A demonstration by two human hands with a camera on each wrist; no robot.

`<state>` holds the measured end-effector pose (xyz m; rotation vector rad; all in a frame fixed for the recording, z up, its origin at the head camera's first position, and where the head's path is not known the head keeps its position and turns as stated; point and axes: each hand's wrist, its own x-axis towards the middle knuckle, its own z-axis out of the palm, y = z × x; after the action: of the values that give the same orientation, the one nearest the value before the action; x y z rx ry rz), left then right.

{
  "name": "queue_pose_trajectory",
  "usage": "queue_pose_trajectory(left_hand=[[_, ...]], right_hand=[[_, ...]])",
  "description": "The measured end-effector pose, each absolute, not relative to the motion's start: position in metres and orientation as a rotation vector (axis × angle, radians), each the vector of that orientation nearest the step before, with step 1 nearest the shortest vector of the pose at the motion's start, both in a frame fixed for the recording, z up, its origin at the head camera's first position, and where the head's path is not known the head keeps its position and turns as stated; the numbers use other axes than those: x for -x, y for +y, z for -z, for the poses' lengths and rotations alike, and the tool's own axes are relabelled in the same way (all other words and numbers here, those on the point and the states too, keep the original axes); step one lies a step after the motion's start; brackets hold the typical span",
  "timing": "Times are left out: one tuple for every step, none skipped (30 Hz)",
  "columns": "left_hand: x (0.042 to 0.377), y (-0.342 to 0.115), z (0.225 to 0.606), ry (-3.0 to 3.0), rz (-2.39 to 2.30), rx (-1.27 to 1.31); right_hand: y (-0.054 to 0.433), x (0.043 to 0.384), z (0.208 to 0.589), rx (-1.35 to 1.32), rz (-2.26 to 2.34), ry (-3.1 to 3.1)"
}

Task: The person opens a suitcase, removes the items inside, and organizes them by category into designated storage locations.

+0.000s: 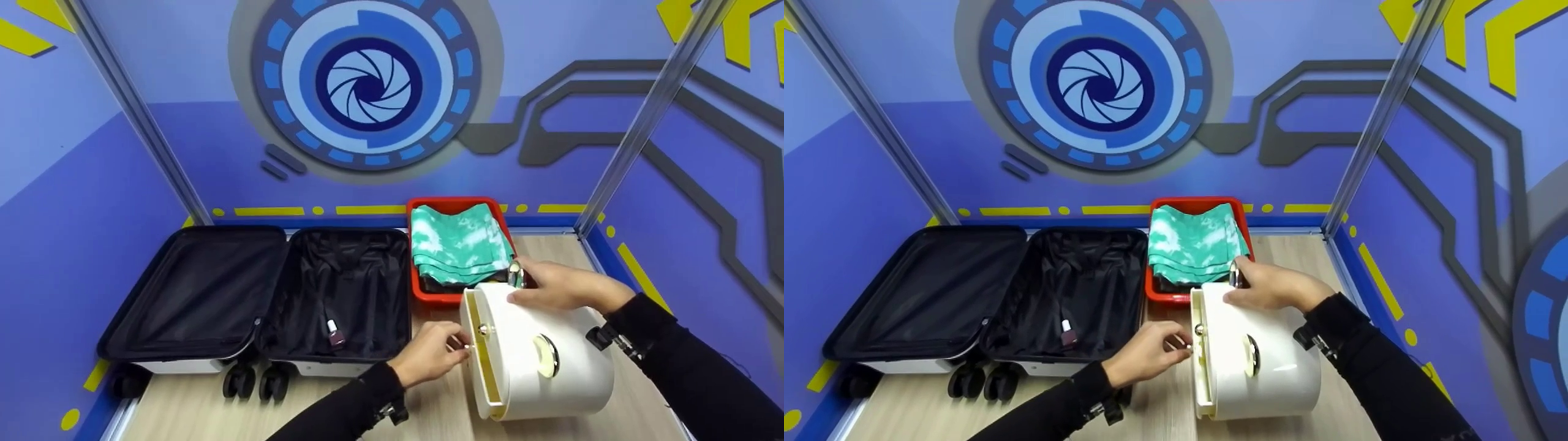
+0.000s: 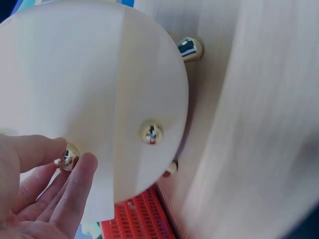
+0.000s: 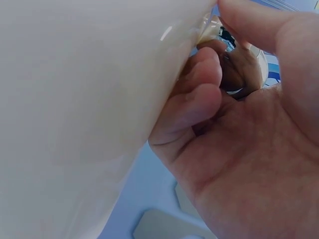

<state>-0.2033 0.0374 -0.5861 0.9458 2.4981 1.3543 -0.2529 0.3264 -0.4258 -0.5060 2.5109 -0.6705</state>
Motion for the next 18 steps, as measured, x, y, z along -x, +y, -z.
queue_pose_trajectory(left_hand=[[0.203,0.041,0.586,2.494,-1.35,-0.95],[0.204,0.045,0.586,2.493,-1.348,-0.954],[0.204,0.048,0.586,2.494,-1.344,-0.957],[0.204,0.05,0.586,2.496,-1.34,-0.956],[0.204,0.052,0.586,2.499,-1.332,-0.951],[0.204,0.053,0.586,2.502,-1.327,-0.948],[0.204,0.054,0.586,2.506,-1.322,-0.946],[0.204,0.055,0.586,2.51,-1.318,-0.947],[0.204,0.054,0.586,2.513,-1.312,-0.949],[0.204,0.054,0.587,2.512,-1.308,-0.951],[0.204,0.054,0.587,2.509,-1.306,-0.954],[0.204,0.053,0.589,2.506,-1.306,-0.96],[0.204,0.052,0.59,2.506,-1.3,-0.96],[0.204,0.052,0.592,2.507,-1.29,-0.954],[0.204,0.051,0.594,2.513,-1.274,-0.942],[0.204,0.051,0.596,2.522,-1.255,-0.929],[0.204,0.05,0.599,2.531,-1.235,-0.916],[0.204,0.05,0.602,2.543,-1.21,-0.903]], right_hand=[[0.326,0.253,0.426,0.501,0.675,2.508],[0.326,0.253,0.426,0.501,0.678,2.509],[0.325,0.252,0.427,0.499,0.681,2.508],[0.325,0.253,0.427,0.496,0.683,2.505],[0.324,0.253,0.427,0.495,0.687,2.501],[0.324,0.252,0.427,0.495,0.692,2.498],[0.324,0.252,0.427,0.491,0.694,2.494],[0.324,0.252,0.427,0.488,0.697,2.492],[0.324,0.252,0.427,0.482,0.699,2.489],[0.324,0.252,0.427,0.476,0.7,2.486],[0.324,0.251,0.427,0.472,0.7,2.486],[0.325,0.251,0.426,0.469,0.7,2.485],[0.325,0.251,0.426,0.467,0.698,2.486],[0.325,0.251,0.426,0.468,0.697,2.487],[0.325,0.251,0.426,0.471,0.693,2.489],[0.326,0.251,0.426,0.473,0.69,2.492],[0.326,0.251,0.426,0.476,0.689,2.494],[0.326,0.251,0.426,0.483,0.685,2.5]])
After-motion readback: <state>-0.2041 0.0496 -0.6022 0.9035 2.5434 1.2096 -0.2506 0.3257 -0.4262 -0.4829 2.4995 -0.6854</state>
